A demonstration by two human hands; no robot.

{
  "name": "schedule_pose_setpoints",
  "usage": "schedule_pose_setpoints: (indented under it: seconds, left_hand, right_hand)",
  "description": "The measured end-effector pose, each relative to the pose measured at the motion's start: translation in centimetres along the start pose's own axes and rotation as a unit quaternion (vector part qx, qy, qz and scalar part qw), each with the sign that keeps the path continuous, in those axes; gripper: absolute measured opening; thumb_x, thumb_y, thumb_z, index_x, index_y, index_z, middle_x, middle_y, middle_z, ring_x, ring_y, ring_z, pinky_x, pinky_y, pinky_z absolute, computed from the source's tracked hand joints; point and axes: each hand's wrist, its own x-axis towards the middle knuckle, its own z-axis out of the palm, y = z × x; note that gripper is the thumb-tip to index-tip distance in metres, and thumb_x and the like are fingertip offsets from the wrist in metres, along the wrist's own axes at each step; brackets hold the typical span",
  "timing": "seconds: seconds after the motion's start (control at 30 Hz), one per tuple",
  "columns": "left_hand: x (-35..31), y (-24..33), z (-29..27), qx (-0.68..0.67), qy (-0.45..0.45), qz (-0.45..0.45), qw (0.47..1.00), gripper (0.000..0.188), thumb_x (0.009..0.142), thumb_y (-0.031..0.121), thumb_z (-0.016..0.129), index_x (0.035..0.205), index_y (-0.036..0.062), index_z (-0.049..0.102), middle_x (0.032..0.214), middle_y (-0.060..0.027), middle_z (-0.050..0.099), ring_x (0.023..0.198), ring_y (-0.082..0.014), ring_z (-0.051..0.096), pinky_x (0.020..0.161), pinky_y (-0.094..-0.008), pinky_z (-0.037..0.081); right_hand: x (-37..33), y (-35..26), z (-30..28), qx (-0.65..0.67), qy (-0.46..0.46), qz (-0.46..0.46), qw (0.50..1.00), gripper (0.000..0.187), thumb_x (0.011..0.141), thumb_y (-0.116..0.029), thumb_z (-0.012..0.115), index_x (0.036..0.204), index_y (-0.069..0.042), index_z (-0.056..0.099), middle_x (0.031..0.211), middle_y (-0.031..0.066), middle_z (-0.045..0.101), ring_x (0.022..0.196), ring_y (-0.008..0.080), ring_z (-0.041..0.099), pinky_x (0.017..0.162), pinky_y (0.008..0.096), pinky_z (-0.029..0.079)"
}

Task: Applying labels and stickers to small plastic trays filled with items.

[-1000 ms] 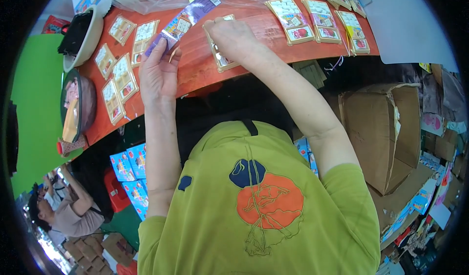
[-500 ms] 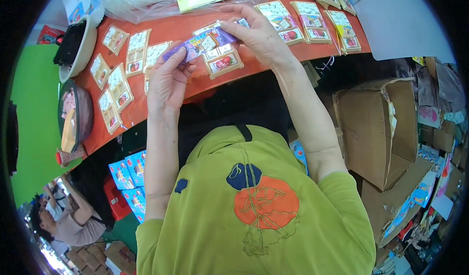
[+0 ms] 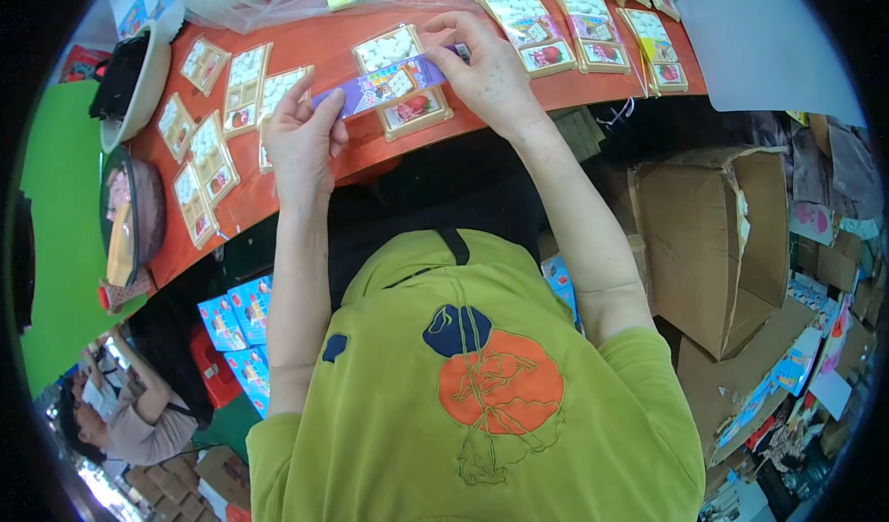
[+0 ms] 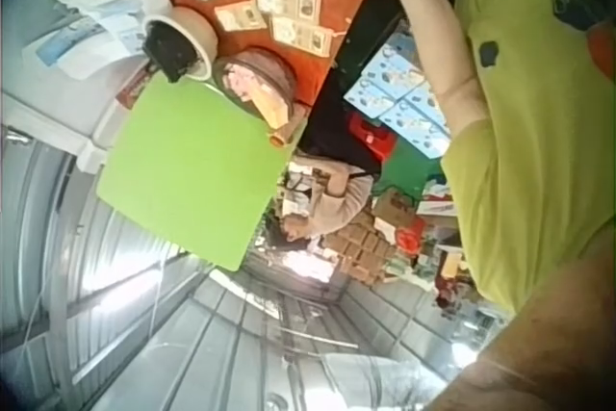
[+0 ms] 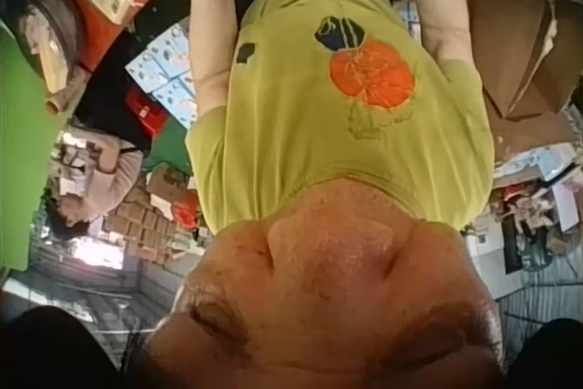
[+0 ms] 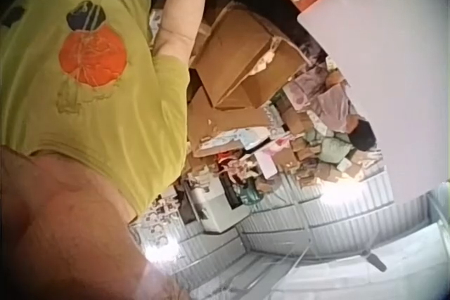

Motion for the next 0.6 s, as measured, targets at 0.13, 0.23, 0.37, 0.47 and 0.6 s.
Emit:
schedule_pose_setpoints:
  seconds: [0.13, 0.23, 0.37, 0.47, 0.6]
  left_hand:
    - [0.2, -0.1, 0.4, 0.028, 0.022, 0.027, 0.999, 0.048, 0.088, -0.001, 0.07, 0.13, -0.0064, 0.049, 0.071, -0.0037, 0.06, 0.049, -0.0066, 0.051, 0.042, -0.0219, 0.039]
    - [0.3, -0.7, 0.6, 0.06, 0.029, 0.028, 0.997, 0.039, 0.088, 0.0, 0.069, 0.122, -0.005, 0.052, 0.072, -0.0045, 0.061, 0.05, -0.0066, 0.052, 0.042, -0.0224, 0.039]
    - [0.6, -2.3, 0.7, 0.114, 0.039, 0.029, 0.992, 0.03, 0.088, 0.0, 0.069, 0.114, -0.0034, 0.056, 0.072, -0.0055, 0.061, 0.052, -0.0089, 0.055, 0.045, -0.0251, 0.042]
    - [0.9, -3.2, 0.6, 0.254, 0.057, 0.11, 0.959, 0.021, 0.087, 0.002, 0.07, 0.104, -0.0031, 0.06, 0.073, -0.0096, 0.063, 0.058, -0.0184, 0.06, 0.053, -0.0339, 0.046]
    - [0.0, -2.1, 0.9, 0.38, 0.033, 0.172, 0.908, 0.012, 0.085, 0.004, 0.068, 0.093, -0.0034, 0.062, 0.082, -0.0189, 0.065, 0.078, -0.0359, 0.064, 0.07, -0.0455, 0.049]
  right_hand:
    - [0.5, -0.2, 0.3, -0.016, -0.001, -0.018, 1.0, 0.024, 0.096, -0.017, 0.065, 0.118, -0.006, 0.062, 0.096, 0.007, 0.07, 0.093, 0.017, 0.067, 0.08, 0.03, 0.052]
    - [0.6, 0.4, 0.6, -0.074, -0.006, -0.052, 0.996, 0.022, 0.096, -0.014, 0.064, 0.116, -0.006, 0.062, 0.098, 0.0135, 0.07, 0.096, 0.0245, 0.069, 0.081, 0.033, 0.053]
    - [0.3, 1.5, 1.4, -0.113, -0.004, -0.119, 0.987, 0.02, 0.094, -0.005, 0.061, 0.114, -0.005, 0.063, 0.101, 0.0159, 0.068, 0.097, 0.0305, 0.068, 0.08, 0.0373, 0.054]
    - [-0.1, 1.9, 1.7, -0.168, -0.021, -0.187, 0.968, 0.024, 0.089, 0.0, 0.061, 0.112, -0.006, 0.065, 0.096, 0.0146, 0.064, 0.092, 0.0311, 0.066, 0.077, 0.0392, 0.054]
    - [-1.2, 2.1, 1.4, -0.217, -0.05, -0.213, 0.951, 0.031, 0.082, 0.003, 0.063, 0.11, -0.009, 0.069, 0.086, 0.0128, 0.057, 0.085, 0.0308, 0.062, 0.073, 0.0405, 0.053]
